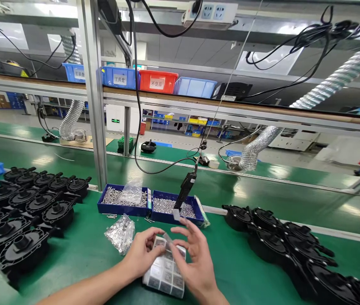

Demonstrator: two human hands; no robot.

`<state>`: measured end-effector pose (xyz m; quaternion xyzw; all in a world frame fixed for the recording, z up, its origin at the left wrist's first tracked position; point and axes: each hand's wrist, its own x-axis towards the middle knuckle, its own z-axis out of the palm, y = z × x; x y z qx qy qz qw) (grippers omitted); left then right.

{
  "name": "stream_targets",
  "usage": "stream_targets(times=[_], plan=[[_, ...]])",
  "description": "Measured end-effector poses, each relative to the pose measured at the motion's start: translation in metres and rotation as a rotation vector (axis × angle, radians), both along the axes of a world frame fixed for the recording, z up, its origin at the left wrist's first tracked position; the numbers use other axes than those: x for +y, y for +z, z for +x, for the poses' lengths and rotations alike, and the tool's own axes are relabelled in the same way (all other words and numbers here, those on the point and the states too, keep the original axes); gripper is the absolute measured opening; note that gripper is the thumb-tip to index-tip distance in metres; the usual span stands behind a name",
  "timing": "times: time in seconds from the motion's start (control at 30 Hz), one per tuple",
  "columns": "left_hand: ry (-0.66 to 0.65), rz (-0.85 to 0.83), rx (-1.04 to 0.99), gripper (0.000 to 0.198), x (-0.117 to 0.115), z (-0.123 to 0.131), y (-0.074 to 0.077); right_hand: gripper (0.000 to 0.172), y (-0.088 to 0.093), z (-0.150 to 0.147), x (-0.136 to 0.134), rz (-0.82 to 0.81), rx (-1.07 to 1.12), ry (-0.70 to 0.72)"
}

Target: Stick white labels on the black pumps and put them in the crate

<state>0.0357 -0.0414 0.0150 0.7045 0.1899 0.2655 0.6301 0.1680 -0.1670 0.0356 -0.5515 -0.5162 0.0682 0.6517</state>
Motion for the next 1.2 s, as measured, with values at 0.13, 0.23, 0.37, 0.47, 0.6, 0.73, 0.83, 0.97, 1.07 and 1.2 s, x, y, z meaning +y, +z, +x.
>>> stream_targets(times=[0.13,0.23,0.37,0.47,0.6,0.73,0.83,0.97,1.07,1.2], plan=[[0.017,0.020,-0.036,0.019,0.004,-0.001,0.001,0.072,0.004,0.008,-0.002,-0.082,-0.101,-0.004],[0.045,0.048,-0.027,0.025,0.006,-0.001,0.000,0.068,0.001,0.011,0.000,-0.157,-0.142,0.052],[0.101,0.115,-0.010,0.031,0.009,-0.003,-0.002,0.069,0.000,0.008,0.001,-0.197,-0.117,0.073],[0.096,0.165,-0.019,0.028,0.011,-0.004,-0.002,0.071,0.003,0.007,0.000,-0.184,-0.128,0.071],[0.062,0.158,-0.042,0.018,0.016,-0.004,-0.006,0.059,0.009,0.031,0.000,-0.085,-0.236,-0.074],[0.125,0.358,-0.124,0.015,0.029,-0.006,-0.016,0.050,0.016,0.107,-0.001,-0.025,-0.486,-0.516],[0.183,0.599,-0.193,0.018,0.040,-0.006,-0.023,0.053,0.020,0.181,-0.008,-0.049,-0.514,-0.719],[0.275,0.836,-0.229,0.026,0.051,-0.003,-0.027,0.070,0.021,0.253,-0.016,-0.140,-0.445,-0.878],[0.344,0.953,-0.204,0.031,0.055,-0.004,-0.022,0.078,0.021,0.272,-0.018,-0.202,-0.359,-0.906],[0.428,1.087,-0.181,0.041,0.045,-0.012,-0.007,0.071,0.027,0.248,-0.021,-0.190,-0.352,-0.814]])
